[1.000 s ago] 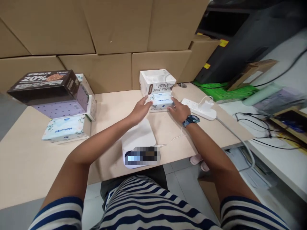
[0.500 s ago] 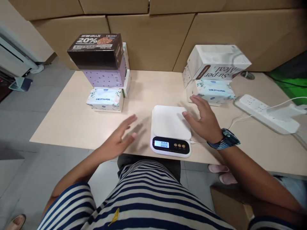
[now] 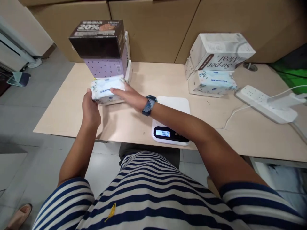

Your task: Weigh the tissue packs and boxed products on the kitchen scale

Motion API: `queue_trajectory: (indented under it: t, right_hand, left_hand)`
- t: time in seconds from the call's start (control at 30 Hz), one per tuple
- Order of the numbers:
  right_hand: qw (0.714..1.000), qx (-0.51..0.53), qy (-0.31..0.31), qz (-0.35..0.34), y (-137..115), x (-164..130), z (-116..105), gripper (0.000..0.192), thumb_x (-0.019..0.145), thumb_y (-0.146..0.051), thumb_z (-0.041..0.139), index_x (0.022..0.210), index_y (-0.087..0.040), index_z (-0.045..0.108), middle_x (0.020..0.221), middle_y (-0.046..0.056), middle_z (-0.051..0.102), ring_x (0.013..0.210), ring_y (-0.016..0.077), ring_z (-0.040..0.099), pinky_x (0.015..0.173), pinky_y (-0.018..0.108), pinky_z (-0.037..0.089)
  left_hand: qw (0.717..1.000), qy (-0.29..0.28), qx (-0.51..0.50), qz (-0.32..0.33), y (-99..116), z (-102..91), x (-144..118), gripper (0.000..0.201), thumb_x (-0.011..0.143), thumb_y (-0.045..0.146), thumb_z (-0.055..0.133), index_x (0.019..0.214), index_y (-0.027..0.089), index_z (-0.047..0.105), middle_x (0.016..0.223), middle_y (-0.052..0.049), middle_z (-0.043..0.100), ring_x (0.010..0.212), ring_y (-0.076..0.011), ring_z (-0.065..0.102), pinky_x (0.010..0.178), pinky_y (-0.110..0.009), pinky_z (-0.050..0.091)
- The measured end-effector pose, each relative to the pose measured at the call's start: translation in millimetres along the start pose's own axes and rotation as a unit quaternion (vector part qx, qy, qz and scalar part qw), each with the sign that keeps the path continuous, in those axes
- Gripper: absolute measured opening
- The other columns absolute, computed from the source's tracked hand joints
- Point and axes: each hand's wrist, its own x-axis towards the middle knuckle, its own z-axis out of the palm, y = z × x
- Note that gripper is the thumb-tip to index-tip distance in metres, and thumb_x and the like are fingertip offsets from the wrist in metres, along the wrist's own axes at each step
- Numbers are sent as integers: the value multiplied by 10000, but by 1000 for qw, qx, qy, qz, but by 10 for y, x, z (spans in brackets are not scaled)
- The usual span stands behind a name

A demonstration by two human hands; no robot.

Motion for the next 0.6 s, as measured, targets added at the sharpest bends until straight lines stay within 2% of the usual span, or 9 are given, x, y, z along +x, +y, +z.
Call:
queue_trajectory:
  t: [0.03,0.1,0.17,0.23,0.33,0.37,0.43,0.6]
  right_hand:
    - [1000,16,5,10,-150,-158,-145,865,952,-855,634,1624,-319,541,1617,-2,681,1540,277,614,1342,606,505]
    - [999,-14,37,-1,-454,-669,-561,816,949,-844,657,1573,-320,638,1620,-33,674,1608,313,554,1395,635,419]
    - [995,-41,86,30,-687,-1306,-1025,707,974,-806,667,1508,-346,720,1570,-46,713,1598,352,569,1377,688,416]
    - [982,-56,170,61,-781,-1901,-1396,594,974,-749,726,1455,-403,763,1535,-56,740,1538,363,634,1326,695,487]
    - [959,-26,246,135,-664,-2479,-1638,553,924,-770,772,1358,-432,819,1460,-31,789,1403,382,742,1167,702,635]
    - [954,-12,252,160,-580,-2573,-1652,571,897,-787,788,1335,-423,831,1432,-17,804,1356,381,771,1128,698,662]
    - [952,17,244,187,-397,-2648,-1638,613,869,-805,803,1323,-395,840,1384,10,828,1292,354,806,1117,671,675]
    - [962,72,198,173,-103,-2645,-1604,640,914,-793,763,1407,-386,794,1417,23,816,1321,288,794,1194,606,638]
  left_hand:
    - [999,-22,-15,26,95,77,-216,554,925,766,675,1183,279,725,1552,-8,718,1681,-325,447,1405,-471,372]
    - [994,-84,-9,68,303,253,-615,626,944,788,658,1382,342,689,1749,51,545,1766,-291,293,1473,-427,257]
    - [979,-193,15,60,453,461,-876,801,930,884,612,1560,390,589,1832,77,418,1799,-321,180,1493,-489,197]
    - [949,-312,18,31,472,682,-966,936,890,952,602,1652,417,504,1861,83,359,1803,-366,120,1489,-567,181]
    - [899,-437,3,-21,274,965,-907,966,895,954,599,1703,449,439,1891,96,284,1800,-368,90,1483,-604,162]
    - [888,-457,8,-43,181,1031,-878,955,913,946,580,1715,452,420,1900,92,253,1800,-362,84,1482,-614,147]
    - [882,-463,30,-78,10,1109,-841,945,943,939,534,1731,434,402,1912,66,211,1800,-357,78,1477,-632,123]
    - [909,-393,95,-99,-173,1067,-831,912,1013,929,312,1757,404,359,1919,18,176,1798,-313,123,1469,-600,181]
